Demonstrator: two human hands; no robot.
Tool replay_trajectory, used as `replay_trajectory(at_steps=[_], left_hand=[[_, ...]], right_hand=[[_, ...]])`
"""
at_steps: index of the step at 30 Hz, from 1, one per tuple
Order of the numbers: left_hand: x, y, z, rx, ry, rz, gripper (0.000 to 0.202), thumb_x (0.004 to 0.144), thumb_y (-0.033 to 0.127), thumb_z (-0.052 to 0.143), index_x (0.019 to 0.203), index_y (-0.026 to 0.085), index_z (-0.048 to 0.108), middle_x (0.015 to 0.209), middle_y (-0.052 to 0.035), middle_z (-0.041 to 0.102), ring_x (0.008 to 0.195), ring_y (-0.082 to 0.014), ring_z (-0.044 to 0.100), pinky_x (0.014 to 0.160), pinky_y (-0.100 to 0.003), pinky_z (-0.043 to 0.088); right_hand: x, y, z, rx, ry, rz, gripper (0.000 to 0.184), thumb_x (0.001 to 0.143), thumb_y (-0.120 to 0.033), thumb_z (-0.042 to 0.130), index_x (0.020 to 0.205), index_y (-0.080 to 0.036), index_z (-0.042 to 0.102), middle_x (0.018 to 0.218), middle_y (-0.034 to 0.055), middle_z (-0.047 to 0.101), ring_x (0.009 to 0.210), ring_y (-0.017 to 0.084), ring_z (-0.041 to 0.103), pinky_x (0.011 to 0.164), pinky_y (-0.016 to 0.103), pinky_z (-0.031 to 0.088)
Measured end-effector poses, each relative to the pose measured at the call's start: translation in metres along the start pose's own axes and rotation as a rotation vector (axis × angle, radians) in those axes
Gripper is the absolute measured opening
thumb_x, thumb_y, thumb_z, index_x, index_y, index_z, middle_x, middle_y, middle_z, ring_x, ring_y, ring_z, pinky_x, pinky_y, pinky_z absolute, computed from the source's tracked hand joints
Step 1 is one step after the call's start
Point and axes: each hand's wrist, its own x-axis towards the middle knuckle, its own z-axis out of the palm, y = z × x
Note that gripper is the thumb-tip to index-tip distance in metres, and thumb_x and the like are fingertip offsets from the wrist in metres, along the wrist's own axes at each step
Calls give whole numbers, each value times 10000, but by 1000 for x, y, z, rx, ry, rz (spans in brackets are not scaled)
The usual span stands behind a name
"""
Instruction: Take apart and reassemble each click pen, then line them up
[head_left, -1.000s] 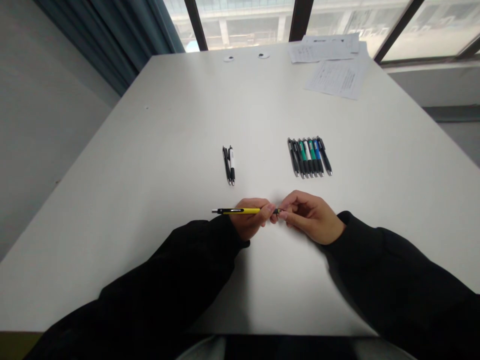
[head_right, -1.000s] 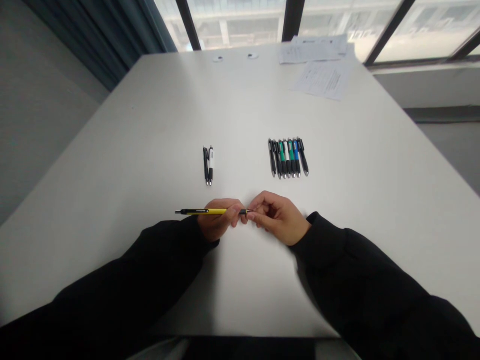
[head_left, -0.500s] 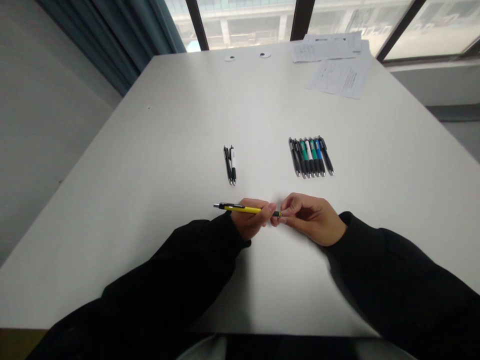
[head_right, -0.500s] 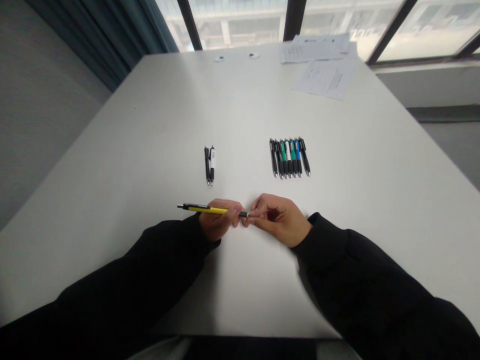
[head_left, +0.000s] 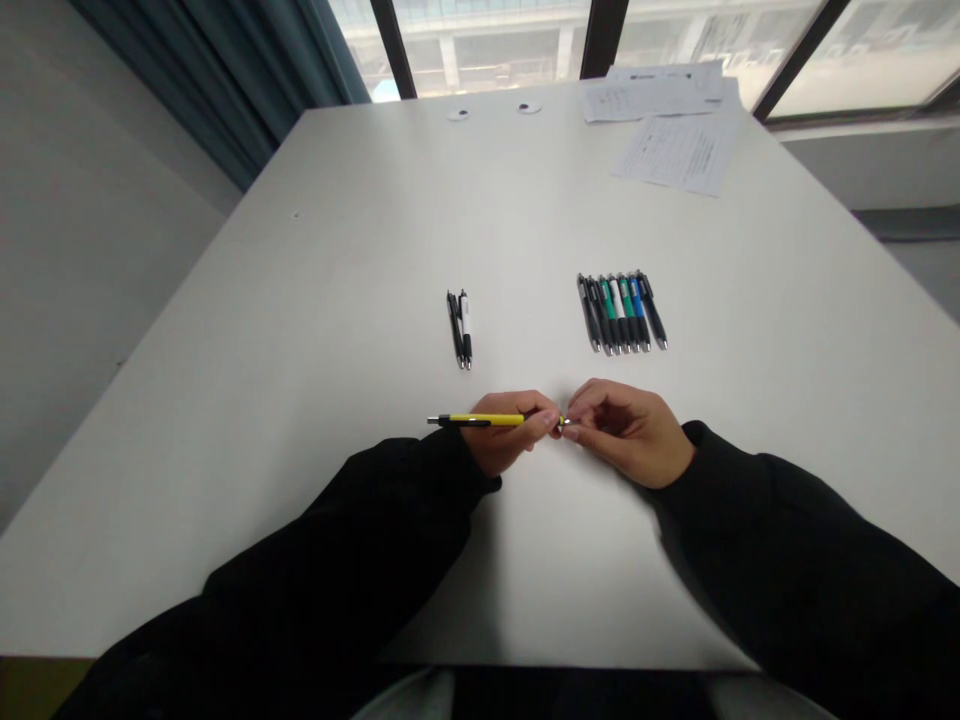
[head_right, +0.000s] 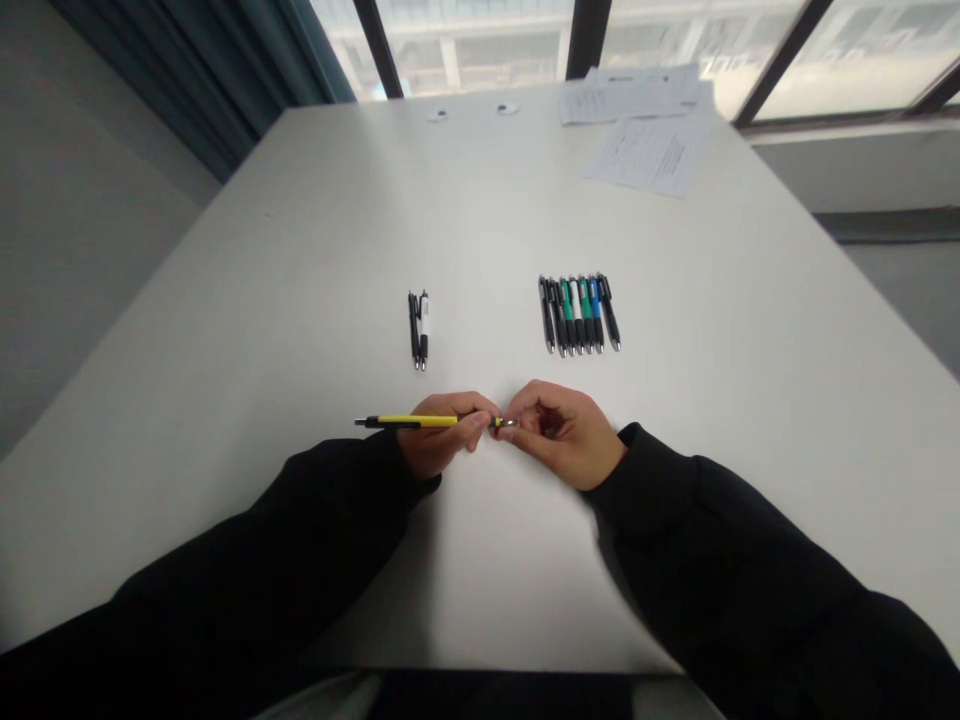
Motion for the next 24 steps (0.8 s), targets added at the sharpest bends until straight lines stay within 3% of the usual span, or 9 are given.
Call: replay_trajectory(at_steps=[7,13,18,24], left_hand=[[4,-7,-1,-225,64,-50,277,870,357,543,822,109,658,668,-35,670,448,-57,458,427,-184,356],[5,-10,-1,-254,66,-47,269,872,337,546,815,101,660,666,-42,673,454,-54,457,421,-181,334],[7,-8,-2,-261,57,-63,279,853,361,554,810,103,652,654,-37,670,436,-54,441,412,-187,328],[8,-9,-3,-259,59,-77,333,860,416,551,823,101,654,685,-50,677,440,-58,443,404,-188,317]], right_hand=[[2,1,-11,-160,43,-35,157,816,-289,703,833,-196,577,617,-33,493,534,114,428,512,277,366],[14,1,-20,-721,36,-161,25,779,-157,649,789,-178,639,732,21,589,623,135,517,603,286,416],[20,1,-16,-765,-8,-166,88,809,-138,619,857,-166,686,794,38,612,627,123,551,622,278,446],[14,-1,-16,-655,42,-238,216,826,-202,655,1040,-180,668,819,34,604,569,107,518,550,266,454]])
